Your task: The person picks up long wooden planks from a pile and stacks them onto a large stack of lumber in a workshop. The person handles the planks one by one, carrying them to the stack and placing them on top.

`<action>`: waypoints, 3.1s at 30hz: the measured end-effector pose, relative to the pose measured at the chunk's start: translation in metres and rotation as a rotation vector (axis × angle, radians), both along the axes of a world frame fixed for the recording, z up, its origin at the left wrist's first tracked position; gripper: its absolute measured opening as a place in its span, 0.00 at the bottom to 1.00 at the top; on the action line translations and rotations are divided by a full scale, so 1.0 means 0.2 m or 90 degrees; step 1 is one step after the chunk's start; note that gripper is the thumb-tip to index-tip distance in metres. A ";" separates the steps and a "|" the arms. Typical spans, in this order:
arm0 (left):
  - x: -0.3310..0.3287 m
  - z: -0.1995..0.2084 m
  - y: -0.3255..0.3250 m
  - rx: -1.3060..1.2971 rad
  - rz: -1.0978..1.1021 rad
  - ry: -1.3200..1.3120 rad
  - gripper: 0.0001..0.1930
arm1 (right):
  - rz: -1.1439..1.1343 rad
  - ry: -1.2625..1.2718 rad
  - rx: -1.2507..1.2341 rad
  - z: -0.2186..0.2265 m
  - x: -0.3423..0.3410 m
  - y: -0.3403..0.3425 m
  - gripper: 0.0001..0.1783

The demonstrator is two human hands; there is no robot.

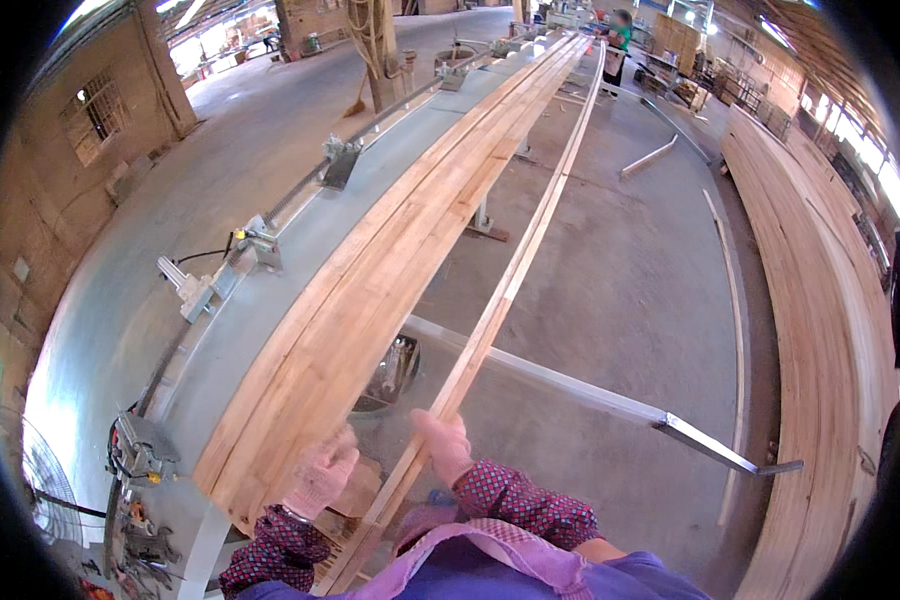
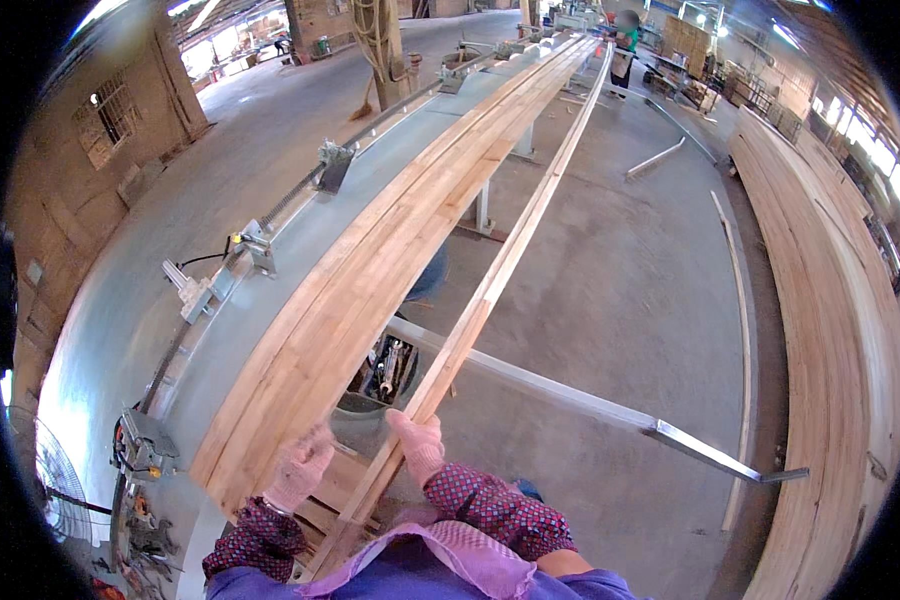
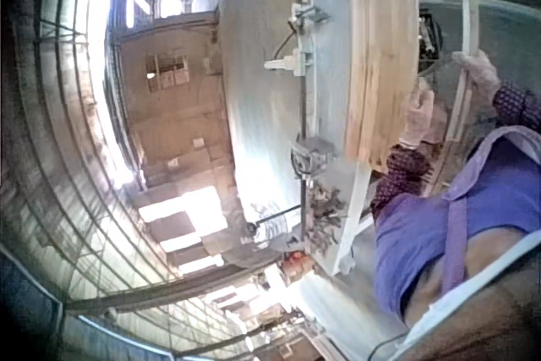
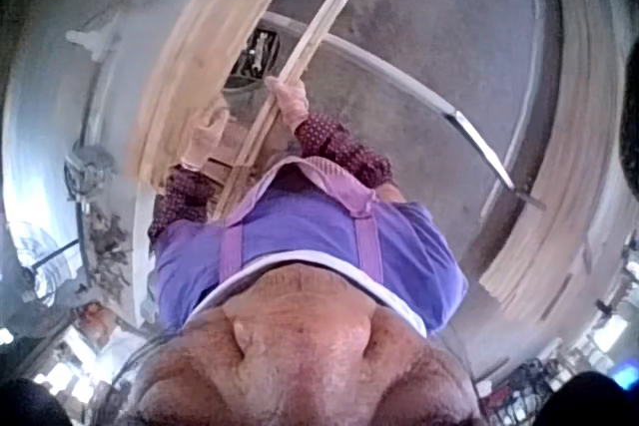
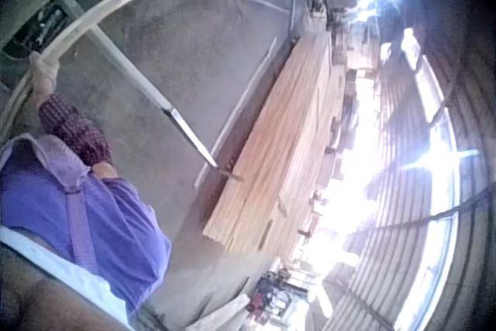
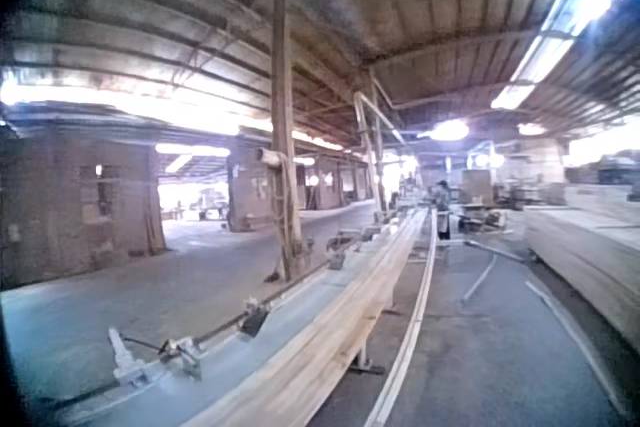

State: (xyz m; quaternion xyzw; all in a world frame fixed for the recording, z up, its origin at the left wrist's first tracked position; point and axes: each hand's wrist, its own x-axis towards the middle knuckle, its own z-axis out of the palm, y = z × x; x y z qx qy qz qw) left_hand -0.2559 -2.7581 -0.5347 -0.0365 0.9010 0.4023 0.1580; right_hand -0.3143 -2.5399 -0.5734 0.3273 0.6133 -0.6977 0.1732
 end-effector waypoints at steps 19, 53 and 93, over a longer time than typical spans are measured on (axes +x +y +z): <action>0.11 -0.08 -0.03 0.097 -0.176 -0.033 0.19 | -0.027 0.032 -0.054 -0.08 0.00 -0.03 0.33; -0.11 -0.48 -0.81 -0.825 -0.062 -0.009 0.40 | -0.012 0.025 0.027 -0.04 0.03 -0.06 0.36; 0.79 -0.58 0.93 0.837 0.027 -0.601 0.46 | -0.054 0.215 0.272 -0.13 1.43 0.60 0.52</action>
